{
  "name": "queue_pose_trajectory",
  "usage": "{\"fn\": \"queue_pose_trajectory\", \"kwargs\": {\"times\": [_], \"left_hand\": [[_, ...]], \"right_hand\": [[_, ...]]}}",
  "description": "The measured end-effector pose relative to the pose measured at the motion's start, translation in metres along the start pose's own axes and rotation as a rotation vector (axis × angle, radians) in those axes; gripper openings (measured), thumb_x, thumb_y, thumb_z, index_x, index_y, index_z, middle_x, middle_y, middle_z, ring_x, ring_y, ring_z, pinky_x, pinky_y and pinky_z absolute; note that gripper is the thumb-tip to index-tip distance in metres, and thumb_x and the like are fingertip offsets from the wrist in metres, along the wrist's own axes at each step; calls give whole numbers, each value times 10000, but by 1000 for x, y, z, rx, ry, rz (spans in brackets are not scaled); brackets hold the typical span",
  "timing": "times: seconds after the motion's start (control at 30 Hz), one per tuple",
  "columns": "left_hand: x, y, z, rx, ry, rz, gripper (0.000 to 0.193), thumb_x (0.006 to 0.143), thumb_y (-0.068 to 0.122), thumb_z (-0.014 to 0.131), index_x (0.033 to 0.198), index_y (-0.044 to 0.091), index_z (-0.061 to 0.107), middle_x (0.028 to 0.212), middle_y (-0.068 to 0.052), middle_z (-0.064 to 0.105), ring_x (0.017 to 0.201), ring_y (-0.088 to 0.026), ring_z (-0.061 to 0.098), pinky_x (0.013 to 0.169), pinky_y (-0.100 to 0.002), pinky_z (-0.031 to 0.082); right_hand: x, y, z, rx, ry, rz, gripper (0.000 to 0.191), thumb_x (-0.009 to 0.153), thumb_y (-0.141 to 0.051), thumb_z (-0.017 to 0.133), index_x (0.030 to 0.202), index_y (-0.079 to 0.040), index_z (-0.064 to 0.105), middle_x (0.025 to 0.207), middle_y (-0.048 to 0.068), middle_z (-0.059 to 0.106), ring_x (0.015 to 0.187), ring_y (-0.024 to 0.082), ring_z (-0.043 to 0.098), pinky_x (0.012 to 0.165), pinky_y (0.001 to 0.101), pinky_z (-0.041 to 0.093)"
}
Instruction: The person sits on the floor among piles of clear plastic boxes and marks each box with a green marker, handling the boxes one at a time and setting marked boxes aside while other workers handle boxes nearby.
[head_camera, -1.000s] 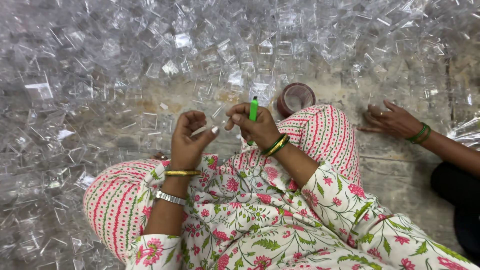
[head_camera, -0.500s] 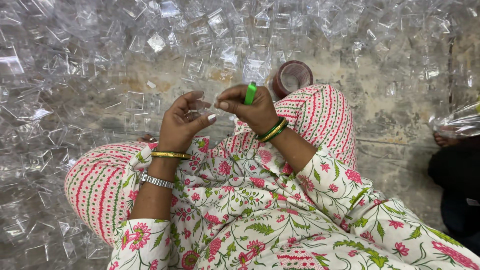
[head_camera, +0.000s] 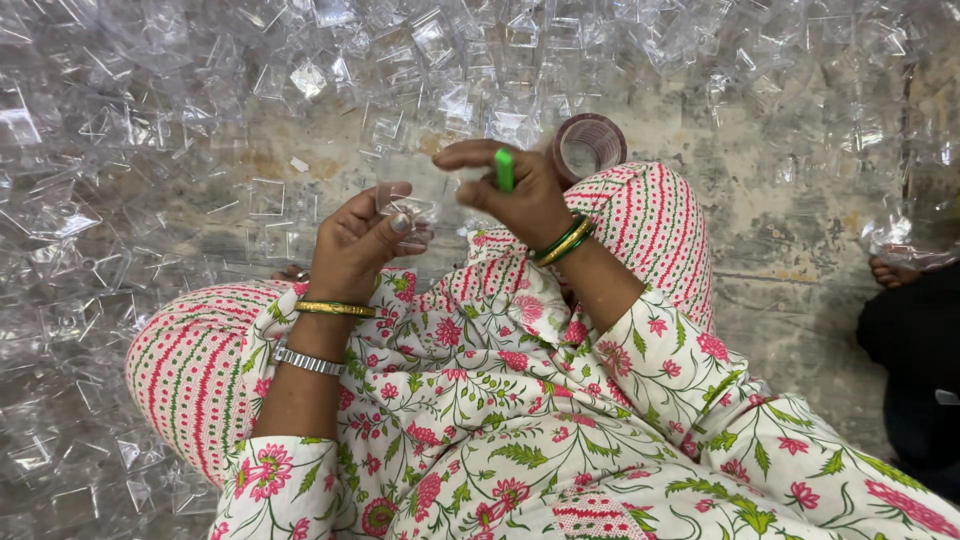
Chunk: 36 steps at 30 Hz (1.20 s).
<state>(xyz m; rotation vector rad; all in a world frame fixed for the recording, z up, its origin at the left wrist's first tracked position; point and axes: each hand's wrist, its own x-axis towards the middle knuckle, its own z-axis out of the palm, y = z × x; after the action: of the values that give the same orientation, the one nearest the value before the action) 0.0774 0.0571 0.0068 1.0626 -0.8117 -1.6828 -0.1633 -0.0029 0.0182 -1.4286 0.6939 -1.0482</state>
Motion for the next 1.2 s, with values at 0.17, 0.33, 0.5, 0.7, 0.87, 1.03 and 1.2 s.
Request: {"fn": "queue_pose_trajectory", "kwargs": {"times": [0.17,0.33,0.5,0.7,0.87,1.03,1.2], "left_hand": [[1,-4,-5,-39,-22,39,488,913,35,730,1375,-15,583,1109,-87,727,972,-163,712,852,-315,617],[8,-14,-9,84,-41,160,589,841,-60,791,1389,-22,579,1085,-37,667,1031,-117,657,913,-277,588],[5,-5,-13,56,82,94,590,867,-55,758,1426,-8,578,1068,-68,709,978,-124,669,874,-256,583],[2,-1,-2,151,55,222,747,791,-132,771,1448,37,459,1082,-48,668,1048,-117,670,887,-291,620],[1,-1,-6,124,38,183,758,774,-146,780,1421,74,453,1069,-69,681,1020,-146,685,882,-301,624],[2,0,-7,13,-28,184,685,820,-119,707,1428,59,445,1093,-100,677,1073,-183,666,914,-353,615],[1,7,-13,-341,-31,-68,476,865,-31,518,1337,28,515,1129,-125,700,1059,-240,720,909,-432,652]], "right_hand": [[0,-1,0,-57,-113,-6,279,963,-89,789,1230,-41,727,1321,74,687,1202,115,637,914,250,559],[-6,12,11,50,-112,132,224,965,-49,762,1186,-28,734,1142,69,756,1046,122,722,928,293,610],[-3,32,7,55,-34,112,154,995,-11,698,1149,-2,707,1067,61,740,974,125,720,897,298,607],[-1,47,-1,107,-18,117,89,989,14,687,1075,-7,676,1026,42,713,966,118,697,909,300,586],[-2,48,1,69,-59,75,80,1001,37,685,1070,-6,683,1049,49,710,1002,118,675,940,297,568],[-2,37,1,117,-47,108,116,972,55,677,1067,-7,700,1029,51,730,980,120,696,910,295,587],[-3,20,-2,33,-171,16,100,982,81,684,1032,3,722,1020,62,720,987,129,695,896,283,577]]}}
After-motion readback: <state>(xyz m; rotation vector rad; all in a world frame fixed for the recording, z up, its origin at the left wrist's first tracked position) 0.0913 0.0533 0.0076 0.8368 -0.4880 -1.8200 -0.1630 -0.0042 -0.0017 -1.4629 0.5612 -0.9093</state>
